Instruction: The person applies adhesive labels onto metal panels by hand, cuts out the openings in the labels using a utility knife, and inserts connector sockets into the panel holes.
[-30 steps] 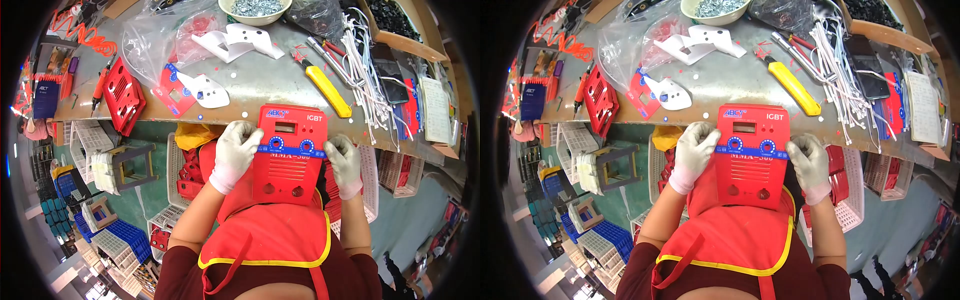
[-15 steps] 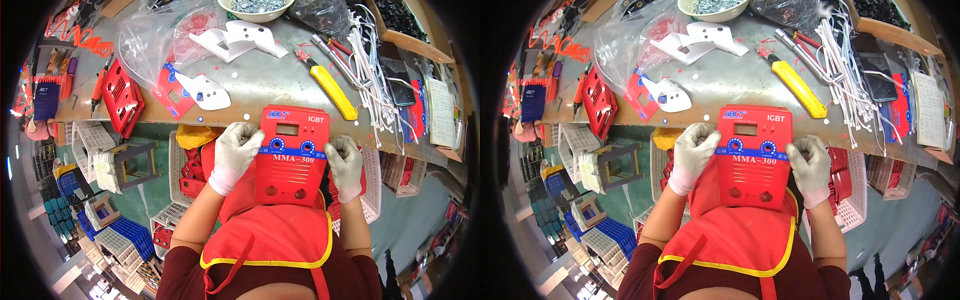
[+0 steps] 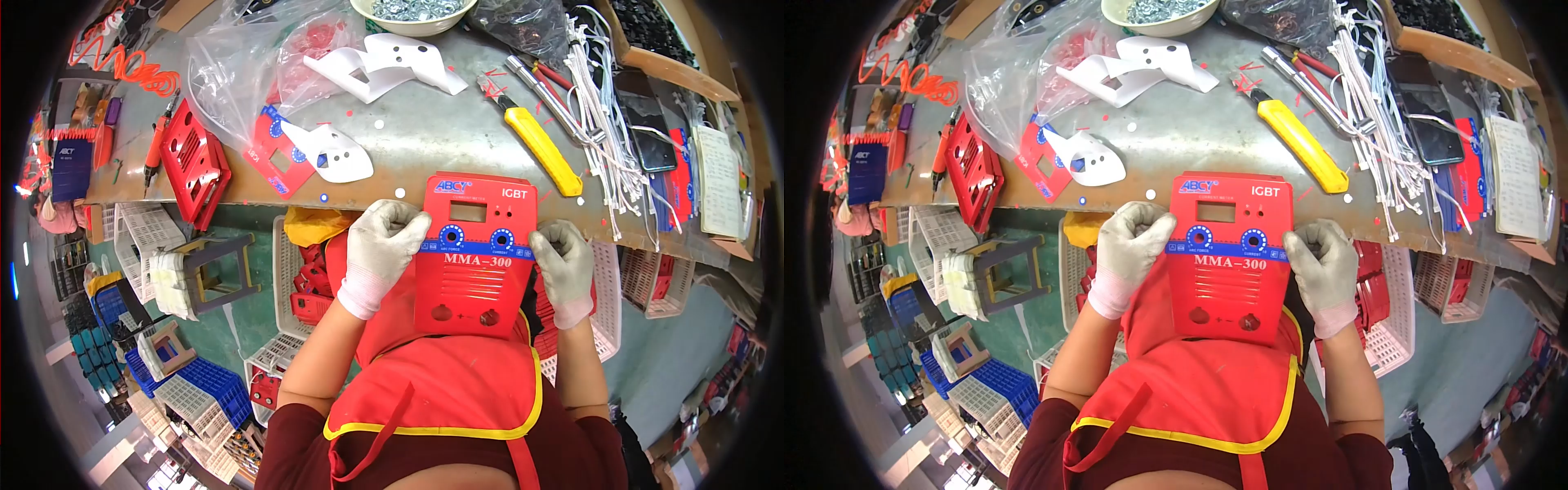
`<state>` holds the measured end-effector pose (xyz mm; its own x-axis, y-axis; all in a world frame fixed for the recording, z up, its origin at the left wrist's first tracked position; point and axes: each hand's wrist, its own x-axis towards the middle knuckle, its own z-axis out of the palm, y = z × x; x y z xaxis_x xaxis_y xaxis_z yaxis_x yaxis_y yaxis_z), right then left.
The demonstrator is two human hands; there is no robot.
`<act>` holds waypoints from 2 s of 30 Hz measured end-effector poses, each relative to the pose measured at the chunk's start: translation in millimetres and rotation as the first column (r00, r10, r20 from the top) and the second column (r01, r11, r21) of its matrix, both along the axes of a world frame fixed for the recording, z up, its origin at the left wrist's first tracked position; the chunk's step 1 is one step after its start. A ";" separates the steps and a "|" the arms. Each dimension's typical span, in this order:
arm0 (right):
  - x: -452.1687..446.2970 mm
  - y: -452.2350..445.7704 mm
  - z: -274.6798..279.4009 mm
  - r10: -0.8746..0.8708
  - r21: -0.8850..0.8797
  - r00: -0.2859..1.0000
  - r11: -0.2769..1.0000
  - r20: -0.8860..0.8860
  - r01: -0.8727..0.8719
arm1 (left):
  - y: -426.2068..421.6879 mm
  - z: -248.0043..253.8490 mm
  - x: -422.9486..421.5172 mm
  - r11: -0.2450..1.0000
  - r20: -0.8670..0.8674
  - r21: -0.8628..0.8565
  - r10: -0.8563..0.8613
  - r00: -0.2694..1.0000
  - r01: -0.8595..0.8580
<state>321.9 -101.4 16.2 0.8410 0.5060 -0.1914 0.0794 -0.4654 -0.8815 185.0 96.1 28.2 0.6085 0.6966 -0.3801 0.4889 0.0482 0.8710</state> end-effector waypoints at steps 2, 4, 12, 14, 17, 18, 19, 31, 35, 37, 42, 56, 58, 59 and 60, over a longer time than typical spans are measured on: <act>0.3 0.5 -0.1 -0.015 0.005 1.000 1.000 -0.026 0.015 | 1.1 -2.3 -0.8 1.000 0.004 0.025 -0.020 1.000 0.019; -0.6 1.1 -0.2 -0.029 0.009 0.998 1.000 -0.058 0.030 | 1.0 -2.0 -1.2 1.000 0.016 0.018 -0.016 1.000 0.016; -1.2 0.3 -0.7 -0.027 -0.009 0.999 1.000 -0.038 0.026 | 1.0 -2.5 -0.3 1.000 0.020 -0.029 0.005 1.000 -0.005; -0.2 -2.4 -4.3 -0.011 -0.012 1.000 1.000 -0.025 0.011 | 1.4 -3.2 -0.7 1.000 0.026 -0.008 -0.004 1.000 0.005; -0.7 0.2 -0.6 -0.016 -0.008 1.000 1.000 -0.027 0.016 | 1.1 -0.5 0.0 1.000 0.029 -0.031 0.007 1.000 -0.006; -2.0 1.0 1.2 -0.041 -0.007 0.998 0.999 -0.049 0.040 | 1.0 -0.7 -0.1 1.000 0.031 -0.025 0.010 0.999 -0.009; -2.3 0.8 1.1 -0.037 -0.003 0.998 0.999 -0.049 0.037 | 0.6 -1.8 -0.4 0.999 0.033 -0.038 0.013 0.999 -0.012; -2.1 1.3 0.9 -0.044 0.057 0.996 0.997 -0.077 0.048 | 1.2 -1.5 0.9 0.999 0.020 0.030 -0.012 1.000 0.012; -0.6 -0.6 0.0 -0.008 0.024 1.000 1.000 0.000 0.008 | 1.0 -3.2 0.6 0.998 0.014 0.056 -0.018 1.000 0.017; -0.7 -1.7 -1.8 0.004 0.015 1.000 1.000 0.009 -0.004 | 0.6 -3.2 1.0 1.000 0.027 0.018 -0.004 1.000 0.003; -2.4 0.1 0.1 -0.046 0.020 0.996 0.999 -0.079 0.047 | 0.6 -0.8 1.2 0.999 0.032 -0.046 0.025 0.999 -0.023; -3.1 1.7 -2.9 -0.054 0.058 0.997 0.997 -0.060 0.058 | 1.2 -8.8 -1.0 0.998 0.019 0.066 -0.011 1.000 0.010; -2.5 1.1 -3.2 -0.046 0.051 0.998 0.998 -0.048 0.049 | 1.4 -9.9 -1.4 0.997 0.012 0.079 -0.019 1.000 0.018; -2.3 0.8 -3.2 -0.045 0.042 0.998 0.998 -0.049 0.047 | 1.6 -10.1 -1.3 0.995 0.004 0.093 -0.027 1.000 0.026; -2.2 0.8 -3.1 -0.044 0.032 0.998 0.998 -0.049 0.045 | 1.3 -9.9 -1.3 0.995 0.004 0.093 -0.027 1.000 0.027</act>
<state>319.7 -100.6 13.1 0.8529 0.4751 -0.2163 0.0160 -0.4380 -0.8988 183.8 97.4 18.4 0.6293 0.7119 -0.3118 0.4848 -0.0460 0.8734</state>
